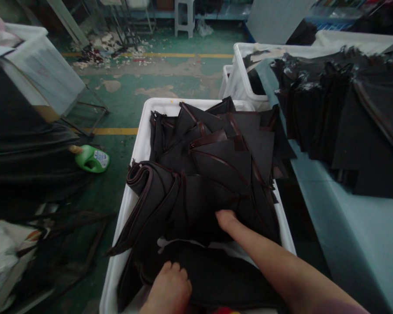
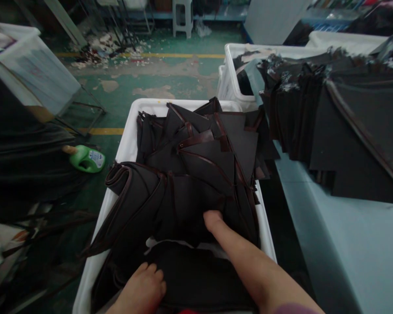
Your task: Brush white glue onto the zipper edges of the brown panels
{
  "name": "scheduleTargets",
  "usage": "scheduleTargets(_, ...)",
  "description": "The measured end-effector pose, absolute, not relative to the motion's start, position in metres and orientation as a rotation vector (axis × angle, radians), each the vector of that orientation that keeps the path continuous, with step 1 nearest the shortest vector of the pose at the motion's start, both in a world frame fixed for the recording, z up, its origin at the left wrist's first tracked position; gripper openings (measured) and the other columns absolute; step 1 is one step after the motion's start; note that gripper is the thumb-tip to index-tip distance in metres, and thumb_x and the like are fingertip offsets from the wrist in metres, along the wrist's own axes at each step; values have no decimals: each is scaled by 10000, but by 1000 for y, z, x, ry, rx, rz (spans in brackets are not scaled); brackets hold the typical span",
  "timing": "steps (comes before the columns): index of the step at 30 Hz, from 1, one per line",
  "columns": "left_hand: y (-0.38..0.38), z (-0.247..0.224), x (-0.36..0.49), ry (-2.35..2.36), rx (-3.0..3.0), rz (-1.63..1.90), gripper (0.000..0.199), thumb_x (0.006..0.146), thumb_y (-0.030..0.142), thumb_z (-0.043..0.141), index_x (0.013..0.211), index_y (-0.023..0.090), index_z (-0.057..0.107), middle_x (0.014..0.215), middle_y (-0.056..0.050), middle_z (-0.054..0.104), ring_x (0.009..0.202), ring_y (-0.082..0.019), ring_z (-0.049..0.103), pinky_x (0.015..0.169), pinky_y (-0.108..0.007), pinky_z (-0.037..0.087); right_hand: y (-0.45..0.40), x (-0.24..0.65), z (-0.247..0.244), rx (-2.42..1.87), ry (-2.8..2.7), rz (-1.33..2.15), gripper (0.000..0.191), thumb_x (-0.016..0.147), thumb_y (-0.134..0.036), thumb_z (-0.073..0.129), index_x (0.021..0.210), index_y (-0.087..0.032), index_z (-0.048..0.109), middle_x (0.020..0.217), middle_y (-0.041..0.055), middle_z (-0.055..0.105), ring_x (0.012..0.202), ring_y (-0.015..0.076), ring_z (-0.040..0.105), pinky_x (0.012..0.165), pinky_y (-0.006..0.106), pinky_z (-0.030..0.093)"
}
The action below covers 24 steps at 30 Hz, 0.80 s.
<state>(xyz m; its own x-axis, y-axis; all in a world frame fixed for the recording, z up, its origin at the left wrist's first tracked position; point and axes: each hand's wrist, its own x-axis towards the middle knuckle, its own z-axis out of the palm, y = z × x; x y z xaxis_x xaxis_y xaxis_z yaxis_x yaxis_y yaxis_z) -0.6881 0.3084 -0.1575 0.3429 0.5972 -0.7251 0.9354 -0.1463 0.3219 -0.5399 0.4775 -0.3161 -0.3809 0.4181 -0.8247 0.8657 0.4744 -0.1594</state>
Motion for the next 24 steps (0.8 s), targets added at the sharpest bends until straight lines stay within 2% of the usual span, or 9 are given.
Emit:
scheduleTargets(4, 301, -172, -695, 1373, 1895, -514, 130, 739, 137, 533, 746, 153, 662, 719, -112, 630, 798, -250, 560, 699, -374, 378, 485, -536, -311, 1016, 2285, -587, 263, 884, -139, 424, 1091, -84, 575, 1166, 170, 546, 1148, 258, 451, 961, 450, 327)
scheduleTargets(7, 298, -186, -701, 1417, 1960, -474, 152, 770, 133, 513, 711, 157, 652, 681, -93, 623, 749, -213, 558, 671, -332, 371, 510, -544, -308, 1049, 2476, -450, 391, 866, -114, 392, 1247, -101, 475, 1391, 160, 331, 1322, 268, 168, 1056, 457, 132)
scheduleTargets(9, 299, -193, -704, 1436, 2009, -434, 166, 786, 134, 504, 700, 157, 644, 659, -82, 617, 704, -191, 557, 644, -308, 365, 525, -550, -307, 1138, 2518, -360, 477, 842, -113, 414, 1318, -103, 388, 1438, 162, 233, 1335, 290, 96, 1052, 487, 99)
scheduleTargets(11, 301, -197, -706, 1430, 2033, -432, 160, 794, 134, 502, 718, 157, 641, 669, -81, 625, 678, -183, 566, 621, -296, 370, 532, -556, -306, 1234, 2517, -304, 533, 825, -99, 419, 1350, -116, 334, 1432, 180, 236, 1316, 311, 165, 1027, 499, 158)
scheduleTargets(13, 306, -196, -704, 1419, 2022, -458, 142, 804, 140, 501, 773, 156, 639, 711, -88, 642, 677, -192, 586, 606, -297, 387, 533, -561, -306, 1321, 2488, -289, 550, 830, -110, 412, 1367, -116, 292, 1377, 217, 320, 1238, 314, 332, 966, 480, 272)
scheduleTargets(16, 314, -188, -696, 1402, 1967, -509, 144, 816, 151, 487, 868, 152, 621, 771, -105, 657, 697, -224, 613, 604, -323, 422, 531, -566, -302, 1441, 2393, -332, 506, 867, -203, 396, 1334, -30, 306, 1104, 265, 542, 941, 290, 573, 764, 411, 426)
scheduleTargets(18, 320, -181, -694, 1403, 1934, -517, 157, 817, 153, 473, 889, 147, 612, 787, -110, 660, 722, -240, 619, 632, -352, 443, 526, -566, -295, 1445, 2352, -405, 408, 885, -267, 380, 1209, -31, 461, 902, 204, 618, 763, 252, 616, 651, 350, 447)
scheduleTargets(21, 324, -169, -697, 1418, 2010, -365, 184, 804, 213, 492, 921, 137, 612, 967, -141, 644, 974, -286, 563, 791, -428, 432, 502, -556, -276, 1317, 2405, -529, 271, 891, -279, 382, 948, -148, 611, 852, 99, 635, 777, 197, 611, 676, 283, 437)
scheduleTargets(24, 321, -162, -705, 1432, 2195, -105, 239, 790, 287, 516, 947, 137, 616, 1371, -144, 374, 1280, -322, 265, 1007, -529, 230, 453, -530, -253, 1084, 2519, -702, 220, 859, -185, 411, 874, -213, 629, 886, 27, 635, 865, 152, 580, 750, 233, 412)
